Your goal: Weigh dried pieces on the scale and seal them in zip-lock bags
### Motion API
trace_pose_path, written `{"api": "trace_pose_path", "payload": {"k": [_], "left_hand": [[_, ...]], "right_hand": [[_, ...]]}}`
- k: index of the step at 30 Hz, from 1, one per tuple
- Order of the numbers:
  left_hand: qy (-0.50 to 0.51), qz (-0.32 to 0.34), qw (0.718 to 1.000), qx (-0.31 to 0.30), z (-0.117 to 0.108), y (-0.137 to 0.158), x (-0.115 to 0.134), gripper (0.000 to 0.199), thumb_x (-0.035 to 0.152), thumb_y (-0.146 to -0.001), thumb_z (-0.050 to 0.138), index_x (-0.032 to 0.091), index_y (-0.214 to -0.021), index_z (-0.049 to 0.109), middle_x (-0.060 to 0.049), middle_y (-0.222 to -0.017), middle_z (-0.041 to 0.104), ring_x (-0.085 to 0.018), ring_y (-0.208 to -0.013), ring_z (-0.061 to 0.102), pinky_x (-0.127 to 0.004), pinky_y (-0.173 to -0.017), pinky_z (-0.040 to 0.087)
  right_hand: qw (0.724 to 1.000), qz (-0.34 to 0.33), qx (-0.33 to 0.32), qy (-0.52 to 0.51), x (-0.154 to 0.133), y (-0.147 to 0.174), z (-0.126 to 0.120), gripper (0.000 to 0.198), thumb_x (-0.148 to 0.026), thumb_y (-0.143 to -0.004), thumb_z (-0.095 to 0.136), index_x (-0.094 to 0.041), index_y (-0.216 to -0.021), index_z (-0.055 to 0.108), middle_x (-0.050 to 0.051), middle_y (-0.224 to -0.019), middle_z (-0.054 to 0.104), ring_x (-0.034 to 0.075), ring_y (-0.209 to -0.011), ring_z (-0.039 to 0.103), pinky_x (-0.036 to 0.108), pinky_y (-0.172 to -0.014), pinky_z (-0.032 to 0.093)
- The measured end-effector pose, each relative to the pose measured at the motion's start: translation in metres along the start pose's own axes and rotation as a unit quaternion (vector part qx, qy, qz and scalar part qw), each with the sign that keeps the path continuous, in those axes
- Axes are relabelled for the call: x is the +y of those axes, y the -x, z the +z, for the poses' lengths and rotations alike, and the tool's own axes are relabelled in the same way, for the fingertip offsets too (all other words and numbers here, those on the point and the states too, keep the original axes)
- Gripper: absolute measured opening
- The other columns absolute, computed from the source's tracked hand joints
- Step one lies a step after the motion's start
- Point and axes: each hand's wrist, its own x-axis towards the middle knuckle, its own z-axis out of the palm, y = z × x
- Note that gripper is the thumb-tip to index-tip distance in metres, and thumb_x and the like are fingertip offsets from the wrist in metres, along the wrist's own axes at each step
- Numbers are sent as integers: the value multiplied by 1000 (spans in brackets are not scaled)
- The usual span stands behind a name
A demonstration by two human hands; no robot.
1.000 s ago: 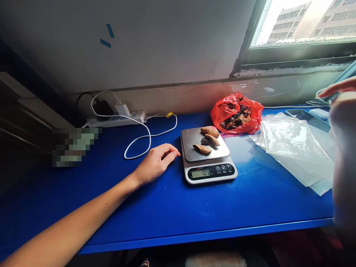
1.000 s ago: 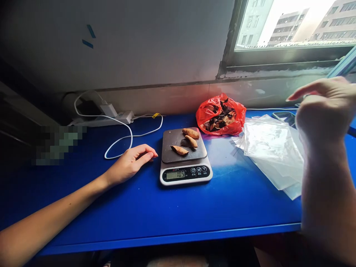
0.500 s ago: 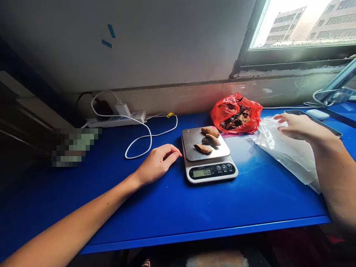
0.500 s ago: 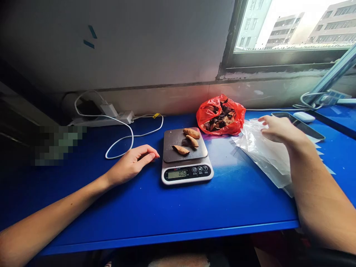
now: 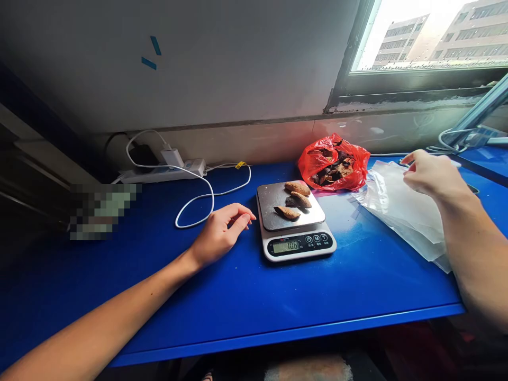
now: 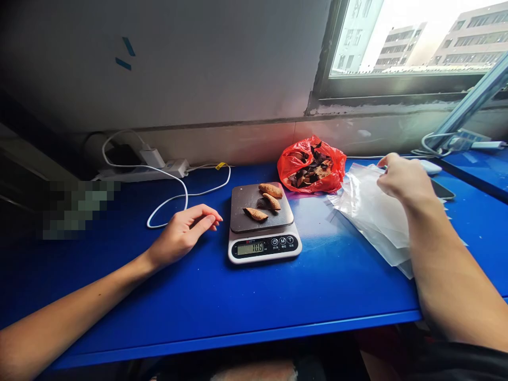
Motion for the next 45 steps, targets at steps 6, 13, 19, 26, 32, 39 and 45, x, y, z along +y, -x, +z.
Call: {"api": "trace_pose_path", "payload": {"k": [6,13,19,26,32,39,45], "left_hand": [[45,109,986,122,-6,6,8,16,26,-91,53,17,-87,65,-1,-78,66,-13,-67,63,-24,-63,51],[63,144,979,131,-8,8,11,13,23,-93,53,18,-92,65,-1,-79,66,-10,-66,63,-22,-63,53],[100,45,993,43,0,14,20,15,30,-91,58,20,-99,65,-2,-78,69,-15,-68,66,-25,-59,53],[146,78,975,-145,6,22,30,17,23,-94,55,17,-102,68,-7,-104,69,-20,-93,66,-30,-84,52],[109,28,978,-174,10,19,32,25,28,-93,53,19,-113,65,-7,-107,69,-21,-95,65,-33,-85,51],[153,-5,973,-170,13,17,38,19,31,-91,54,20,-99,67,-6,-100,70,-21,-94,65,-33,-83,51],[215,-20,964,-153,16,16,45,19,31,-89,58,20,-101,67,-7,-105,69,-23,-96,66,-35,-86,51]], "right_hand": [[972,-105,76,-196,5,31,-60,27,-13,-87,61,-21,-112,57,8,-94,62,12,-77,56,28,-66,45],[835,-331,37,-438,-89,94,-73,22,-11,-80,64,-18,-99,54,3,-88,59,10,-75,59,29,-64,47],[720,-403,-192,-531,-168,155,-51,29,-3,-81,49,-21,-104,45,0,-85,55,10,-72,54,23,-62,48],[719,-375,-238,-535,-180,175,-40,29,-3,-79,49,-19,-103,45,-5,-73,49,6,-55,43,18,-49,35],[712,-314,-262,-570,-184,176,-38,20,-13,-80,54,-20,-96,43,-5,-73,48,7,-56,43,21,-49,34],[705,-262,-273,-600,-190,181,-32,17,-17,-80,56,-21,-89,41,-4,-75,45,9,-61,44,22,-53,37],[679,-264,-293,-619,-191,183,-29,23,-20,-80,57,-22,-85,35,-3,-77,45,9,-63,43,22,-55,38]]}}
